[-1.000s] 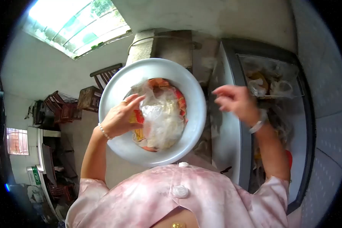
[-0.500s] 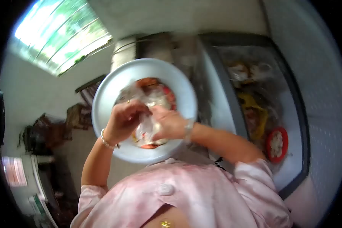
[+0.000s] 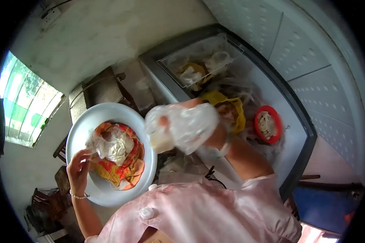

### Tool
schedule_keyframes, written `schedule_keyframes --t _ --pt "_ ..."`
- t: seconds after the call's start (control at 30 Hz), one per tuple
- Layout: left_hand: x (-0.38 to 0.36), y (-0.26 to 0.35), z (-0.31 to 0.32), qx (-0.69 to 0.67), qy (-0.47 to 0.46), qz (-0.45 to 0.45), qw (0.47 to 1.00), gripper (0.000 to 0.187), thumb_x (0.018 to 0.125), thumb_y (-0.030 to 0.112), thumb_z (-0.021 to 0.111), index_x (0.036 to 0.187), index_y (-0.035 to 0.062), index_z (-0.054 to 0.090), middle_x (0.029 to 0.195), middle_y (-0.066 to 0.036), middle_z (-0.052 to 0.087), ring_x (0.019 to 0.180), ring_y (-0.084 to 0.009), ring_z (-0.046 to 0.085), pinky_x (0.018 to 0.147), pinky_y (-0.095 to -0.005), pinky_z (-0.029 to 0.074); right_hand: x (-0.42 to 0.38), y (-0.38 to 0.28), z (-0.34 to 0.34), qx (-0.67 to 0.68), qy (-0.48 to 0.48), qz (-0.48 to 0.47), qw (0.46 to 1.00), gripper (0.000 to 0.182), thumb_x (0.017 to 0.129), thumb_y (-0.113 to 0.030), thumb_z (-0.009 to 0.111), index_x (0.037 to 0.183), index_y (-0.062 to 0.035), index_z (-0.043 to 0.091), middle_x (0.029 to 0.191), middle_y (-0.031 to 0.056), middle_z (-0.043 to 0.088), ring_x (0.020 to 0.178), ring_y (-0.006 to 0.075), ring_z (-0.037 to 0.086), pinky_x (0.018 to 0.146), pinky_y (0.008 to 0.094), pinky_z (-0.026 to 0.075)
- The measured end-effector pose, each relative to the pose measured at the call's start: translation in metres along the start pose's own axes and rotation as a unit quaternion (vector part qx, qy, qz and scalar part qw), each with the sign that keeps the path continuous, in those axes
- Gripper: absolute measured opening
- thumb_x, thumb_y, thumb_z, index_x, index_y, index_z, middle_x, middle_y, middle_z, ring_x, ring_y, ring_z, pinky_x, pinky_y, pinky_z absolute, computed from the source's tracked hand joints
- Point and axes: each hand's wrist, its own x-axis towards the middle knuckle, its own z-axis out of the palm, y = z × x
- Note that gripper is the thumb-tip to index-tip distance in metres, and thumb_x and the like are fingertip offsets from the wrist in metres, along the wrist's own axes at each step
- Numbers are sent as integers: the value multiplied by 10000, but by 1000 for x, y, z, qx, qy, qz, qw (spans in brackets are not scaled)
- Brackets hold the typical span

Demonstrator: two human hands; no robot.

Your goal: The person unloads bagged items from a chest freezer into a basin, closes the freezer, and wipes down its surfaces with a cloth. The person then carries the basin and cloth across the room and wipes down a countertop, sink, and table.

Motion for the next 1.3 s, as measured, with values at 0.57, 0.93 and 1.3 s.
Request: schedule_keyframes --t 0.57,0.93,1.3 --pt "40 -12 27 80 -29 -79 993 386 790 -102 480 1144 36 551 1070 -64 592 888 -135 572 705 -243 483 -84 121 -218 -439 437 312 720 163 718 -39 607 875 2 621 777 145 654 650 239 638 553 349 500" --pt "77 5 52 116 -92 -61 987 354 804 -56 504 1144 32 544 1066 -85 593 901 -164 580 720 -271 488 -200 162 -220 -31 623 294 725 127 823 -18 445 837 -4 571 626 106 578 417 175 552 298 298 378" --pt "82 5 56 116 -115 -73 984 332 812 -13 531 1140 30 552 1072 -75 596 873 -148 565 711 -267 483 -304 179 -374 141 804 156 556 193 837 -6 466 1024 17 505 955 197 563 743 317 602 553 397 539"
